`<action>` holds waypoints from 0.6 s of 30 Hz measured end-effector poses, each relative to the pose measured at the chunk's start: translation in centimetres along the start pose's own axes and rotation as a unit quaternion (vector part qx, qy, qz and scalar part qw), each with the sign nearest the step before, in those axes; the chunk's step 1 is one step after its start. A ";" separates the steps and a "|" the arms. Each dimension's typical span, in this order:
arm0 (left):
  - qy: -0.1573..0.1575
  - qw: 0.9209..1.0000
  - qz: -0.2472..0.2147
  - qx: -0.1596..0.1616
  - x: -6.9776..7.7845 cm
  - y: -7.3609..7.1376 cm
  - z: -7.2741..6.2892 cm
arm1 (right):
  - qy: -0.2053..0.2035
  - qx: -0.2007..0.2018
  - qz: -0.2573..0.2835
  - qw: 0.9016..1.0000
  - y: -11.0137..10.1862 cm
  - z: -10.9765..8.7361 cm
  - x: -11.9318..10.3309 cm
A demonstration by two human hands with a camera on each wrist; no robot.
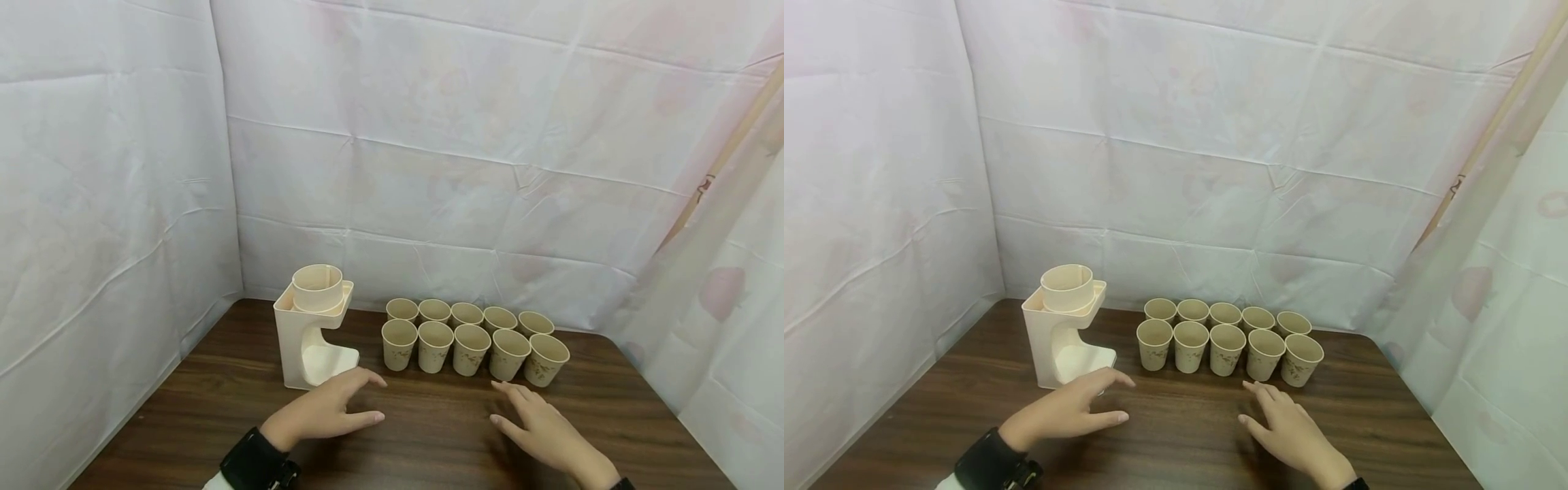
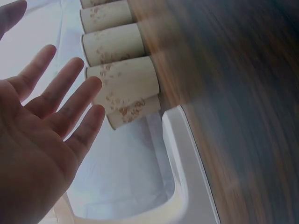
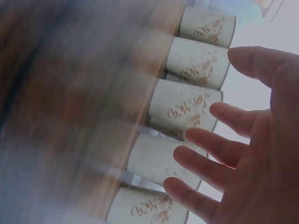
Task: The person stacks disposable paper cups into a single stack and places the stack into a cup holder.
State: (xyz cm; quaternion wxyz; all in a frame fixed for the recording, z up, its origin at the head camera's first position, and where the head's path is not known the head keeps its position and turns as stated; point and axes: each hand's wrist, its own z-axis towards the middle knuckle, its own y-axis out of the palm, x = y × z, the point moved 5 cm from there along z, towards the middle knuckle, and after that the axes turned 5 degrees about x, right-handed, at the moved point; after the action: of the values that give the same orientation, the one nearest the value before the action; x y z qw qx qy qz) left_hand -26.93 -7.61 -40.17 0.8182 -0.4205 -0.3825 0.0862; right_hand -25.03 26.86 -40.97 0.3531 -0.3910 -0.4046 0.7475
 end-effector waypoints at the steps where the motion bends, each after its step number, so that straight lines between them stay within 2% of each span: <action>1: 0.000 1.000 0.001 -0.001 0.1 0.2 0.1 | 0.001 0.005 -0.002 1.000 -0.2 0.0 0.1; 12: 0.010 1.000 0.002 -0.020 0.3 1.8 0.9 | -0.024 0.103 -0.038 0.994 -2.5 0.2 0.5; 18: 0.012 1.000 0.010 -0.026 0.3 2.5 1.0 | -0.025 0.121 -0.050 0.991 -3.7 0.6 0.8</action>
State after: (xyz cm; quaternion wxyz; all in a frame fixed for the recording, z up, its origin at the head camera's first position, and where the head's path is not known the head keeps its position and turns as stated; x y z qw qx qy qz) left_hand -27.02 -5.28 -41.54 0.8104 -0.4465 -0.3709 0.0793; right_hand -25.19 28.88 -37.75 0.4250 -0.3057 -0.3386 0.7818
